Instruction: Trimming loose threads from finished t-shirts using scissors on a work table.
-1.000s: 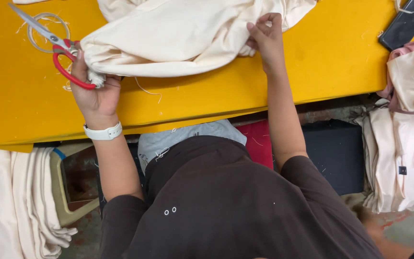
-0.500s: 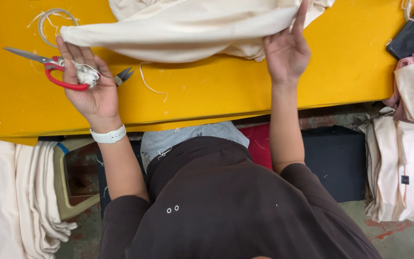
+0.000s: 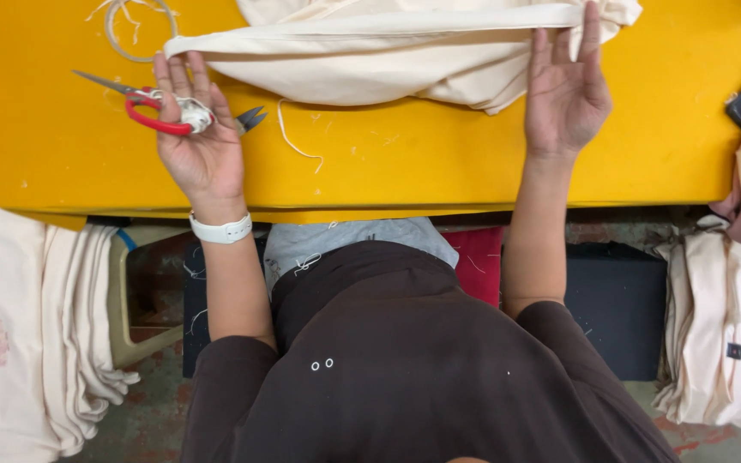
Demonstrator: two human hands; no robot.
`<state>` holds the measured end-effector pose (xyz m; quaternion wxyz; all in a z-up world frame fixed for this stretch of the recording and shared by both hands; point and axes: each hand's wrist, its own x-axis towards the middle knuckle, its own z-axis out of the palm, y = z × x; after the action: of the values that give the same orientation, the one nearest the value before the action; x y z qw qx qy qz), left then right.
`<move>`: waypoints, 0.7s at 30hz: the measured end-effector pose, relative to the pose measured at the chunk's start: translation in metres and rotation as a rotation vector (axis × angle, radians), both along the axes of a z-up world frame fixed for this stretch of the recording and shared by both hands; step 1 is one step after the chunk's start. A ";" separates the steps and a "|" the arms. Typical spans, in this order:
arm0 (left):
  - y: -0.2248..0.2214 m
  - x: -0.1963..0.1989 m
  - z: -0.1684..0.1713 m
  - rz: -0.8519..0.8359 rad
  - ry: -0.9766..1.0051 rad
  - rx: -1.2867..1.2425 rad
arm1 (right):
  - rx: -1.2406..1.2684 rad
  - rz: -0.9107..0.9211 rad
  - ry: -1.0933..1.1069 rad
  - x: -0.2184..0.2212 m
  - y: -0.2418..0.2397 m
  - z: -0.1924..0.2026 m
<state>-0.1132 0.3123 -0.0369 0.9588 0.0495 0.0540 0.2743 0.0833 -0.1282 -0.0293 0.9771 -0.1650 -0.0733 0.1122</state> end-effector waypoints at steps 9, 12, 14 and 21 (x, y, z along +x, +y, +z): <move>-0.037 -0.018 0.009 -0.055 -0.051 -0.006 | -0.200 -0.083 0.008 0.050 0.010 0.062; -0.038 -0.014 0.010 -0.079 -0.054 -0.021 | -0.630 0.307 -0.289 0.032 0.067 0.059; -0.037 -0.016 0.014 -0.065 -0.051 -0.040 | -1.066 0.693 -0.577 -0.018 0.117 0.056; -0.049 -0.039 0.027 -0.096 -0.069 -0.005 | -0.059 0.652 -0.038 -0.108 0.203 -0.016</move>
<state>-0.1522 0.2637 -0.0103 0.9723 0.0402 0.0193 0.2295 -0.0247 0.0745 -0.0457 0.8830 -0.1629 -0.1371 0.4183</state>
